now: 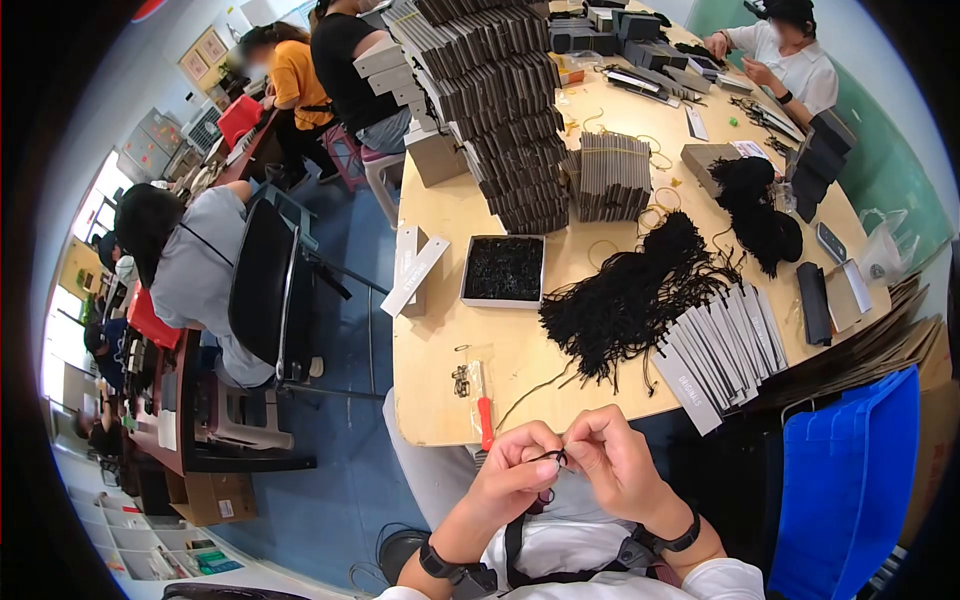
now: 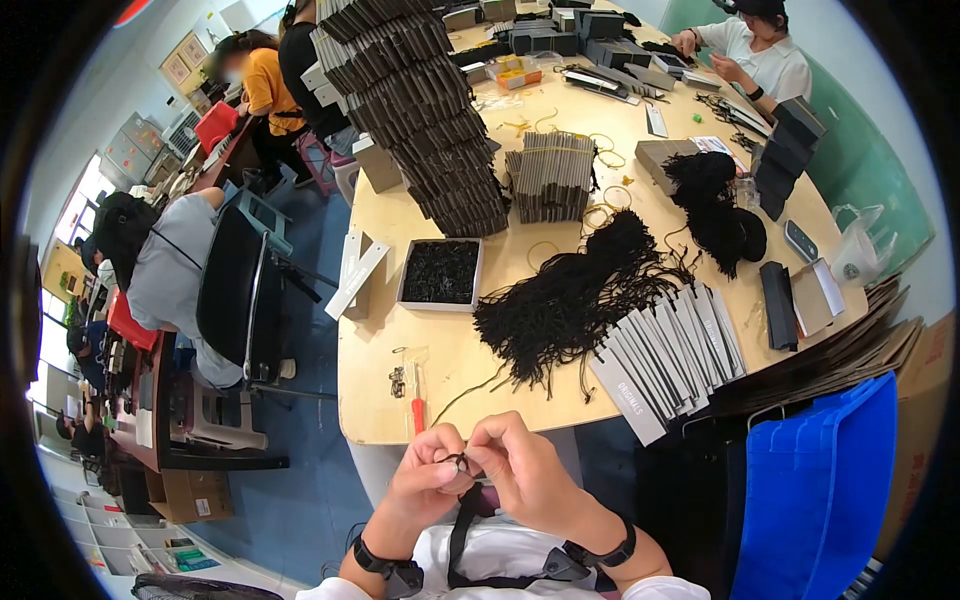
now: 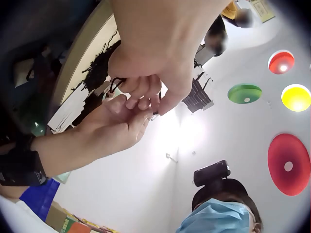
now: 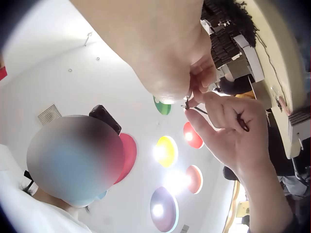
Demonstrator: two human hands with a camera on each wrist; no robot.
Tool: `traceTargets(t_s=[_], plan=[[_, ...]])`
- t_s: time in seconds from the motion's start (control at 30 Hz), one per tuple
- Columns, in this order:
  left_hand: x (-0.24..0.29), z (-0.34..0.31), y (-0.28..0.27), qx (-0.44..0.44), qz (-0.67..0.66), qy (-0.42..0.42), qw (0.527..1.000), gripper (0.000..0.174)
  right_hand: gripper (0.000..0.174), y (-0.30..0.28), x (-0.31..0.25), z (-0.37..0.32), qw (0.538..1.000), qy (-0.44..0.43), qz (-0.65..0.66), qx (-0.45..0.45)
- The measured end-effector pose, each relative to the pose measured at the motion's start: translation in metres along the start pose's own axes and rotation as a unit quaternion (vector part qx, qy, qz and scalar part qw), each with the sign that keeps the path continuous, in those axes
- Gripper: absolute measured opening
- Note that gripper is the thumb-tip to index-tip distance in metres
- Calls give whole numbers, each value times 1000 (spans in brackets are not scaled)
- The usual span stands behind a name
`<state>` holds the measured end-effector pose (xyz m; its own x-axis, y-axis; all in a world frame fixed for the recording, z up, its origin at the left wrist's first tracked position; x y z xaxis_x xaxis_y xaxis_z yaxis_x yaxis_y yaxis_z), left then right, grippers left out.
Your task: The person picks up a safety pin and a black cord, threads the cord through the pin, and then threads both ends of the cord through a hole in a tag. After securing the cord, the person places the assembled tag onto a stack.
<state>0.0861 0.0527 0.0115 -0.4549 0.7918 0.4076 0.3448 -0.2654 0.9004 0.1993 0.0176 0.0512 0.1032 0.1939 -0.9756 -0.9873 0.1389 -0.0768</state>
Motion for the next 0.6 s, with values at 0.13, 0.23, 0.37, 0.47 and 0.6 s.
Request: traceTargets(t_s=[0.13, 0.23, 0.37, 0.47, 0.6], plan=[[8, -2, 1, 3, 65, 42, 997, 15, 14, 1, -1, -2, 999, 3, -26, -40], [10, -3, 10, 2, 87, 57, 995, 14, 17, 3, -8, -3, 997, -33, -65, -32], [13, -7, 5, 24, 155, 77, 985, 15, 28, 3, -15, -6, 974, -101, -198, -43], [14, -10, 2, 57, 207, 77, 974, 15, 38, 2, -29, -6, 949, -184, -257, -9], [19, -12, 9, 62, 233, 99, 965, 14, 40, 1, -33, -8, 925, -221, -308, 11]])
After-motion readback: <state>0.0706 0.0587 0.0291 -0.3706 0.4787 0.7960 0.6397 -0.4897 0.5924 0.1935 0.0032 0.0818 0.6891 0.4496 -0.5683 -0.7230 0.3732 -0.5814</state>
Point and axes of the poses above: each hand's wrist, its own z-axis towards the middle knuckle, its own y-axis out of the palm, x = y × z, the point moved 6 cm from there along z, towards the middle knuckle, and after that the axes turned 5 degrees about -z, right-handed, at the moved point
